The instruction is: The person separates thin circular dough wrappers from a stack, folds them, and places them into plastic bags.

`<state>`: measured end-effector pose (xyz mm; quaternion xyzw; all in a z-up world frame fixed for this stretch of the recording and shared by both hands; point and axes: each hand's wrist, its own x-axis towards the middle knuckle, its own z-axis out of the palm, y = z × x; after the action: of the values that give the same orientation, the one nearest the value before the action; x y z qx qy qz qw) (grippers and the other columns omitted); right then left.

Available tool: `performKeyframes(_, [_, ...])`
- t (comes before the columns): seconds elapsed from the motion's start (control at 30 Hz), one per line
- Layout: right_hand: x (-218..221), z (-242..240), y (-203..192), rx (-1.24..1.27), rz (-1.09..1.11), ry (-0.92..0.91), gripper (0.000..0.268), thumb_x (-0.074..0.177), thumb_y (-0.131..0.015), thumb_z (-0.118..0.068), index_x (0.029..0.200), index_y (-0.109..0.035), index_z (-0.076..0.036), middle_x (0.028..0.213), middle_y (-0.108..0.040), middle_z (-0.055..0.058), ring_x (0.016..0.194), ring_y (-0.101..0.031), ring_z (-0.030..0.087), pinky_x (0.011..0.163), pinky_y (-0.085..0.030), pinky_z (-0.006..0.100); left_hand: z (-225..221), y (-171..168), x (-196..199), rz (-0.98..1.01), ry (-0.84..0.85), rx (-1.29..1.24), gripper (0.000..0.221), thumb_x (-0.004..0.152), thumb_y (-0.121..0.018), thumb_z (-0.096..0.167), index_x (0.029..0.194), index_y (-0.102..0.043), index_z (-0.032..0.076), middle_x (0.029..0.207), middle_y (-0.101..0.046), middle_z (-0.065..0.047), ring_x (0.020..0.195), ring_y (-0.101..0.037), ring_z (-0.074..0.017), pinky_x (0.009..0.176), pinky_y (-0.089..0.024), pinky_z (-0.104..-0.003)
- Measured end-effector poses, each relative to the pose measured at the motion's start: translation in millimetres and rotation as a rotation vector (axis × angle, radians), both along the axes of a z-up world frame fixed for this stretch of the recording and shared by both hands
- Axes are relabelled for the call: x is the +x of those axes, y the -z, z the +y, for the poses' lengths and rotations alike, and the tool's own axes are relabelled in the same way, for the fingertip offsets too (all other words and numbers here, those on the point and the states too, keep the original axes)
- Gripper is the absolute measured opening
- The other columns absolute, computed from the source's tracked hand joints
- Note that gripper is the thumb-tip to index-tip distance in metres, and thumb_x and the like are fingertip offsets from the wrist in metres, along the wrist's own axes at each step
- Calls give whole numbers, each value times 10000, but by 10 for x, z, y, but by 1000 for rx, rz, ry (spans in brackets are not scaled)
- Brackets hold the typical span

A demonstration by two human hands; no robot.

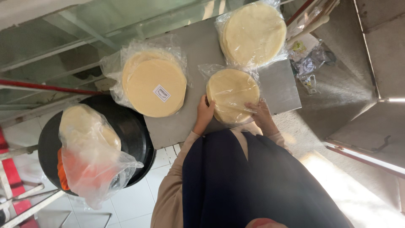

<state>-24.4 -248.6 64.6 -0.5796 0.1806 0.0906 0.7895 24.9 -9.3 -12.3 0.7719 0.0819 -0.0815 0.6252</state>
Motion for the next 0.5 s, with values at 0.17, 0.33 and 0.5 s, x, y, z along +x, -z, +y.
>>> performKeyframes(0.17, [89, 194, 42, -360, -56, 127, 398, 923, -724, -117, 1285, -604, -2, 1055, -706, 109, 884, -654, 135, 752, -565, 306, -64, -126, 91, -40, 10, 101, 572, 861, -788, 230, 1296, -525, -32, 1151, -686, -238, 1049, -677, -334, 871, -525, -406])
performKeyframes(0.33, [59, 247, 368, -1039, -320, 204, 430, 957, -780, -119, 1337, -597, -36, 1114, -732, 168, 996, -692, 208, 849, -568, 353, -27, 2, 31, 22, 92, -162, 432, 907, -740, 192, 1251, -601, -30, 1071, -723, -176, 916, -675, -238, 811, -554, -342])
performKeyframes(0.5, [-11, 50, 448, -929, -288, 237, 742, 858, -758, -87, 1512, -412, -17, 1234, -683, 213, 1040, -695, 329, 868, -565, 390, 58, 170, -140, 101, 125, -365, 392, 943, -740, 199, 1225, -581, -23, 1107, -700, -90, 980, -654, -171, 860, -532, -311])
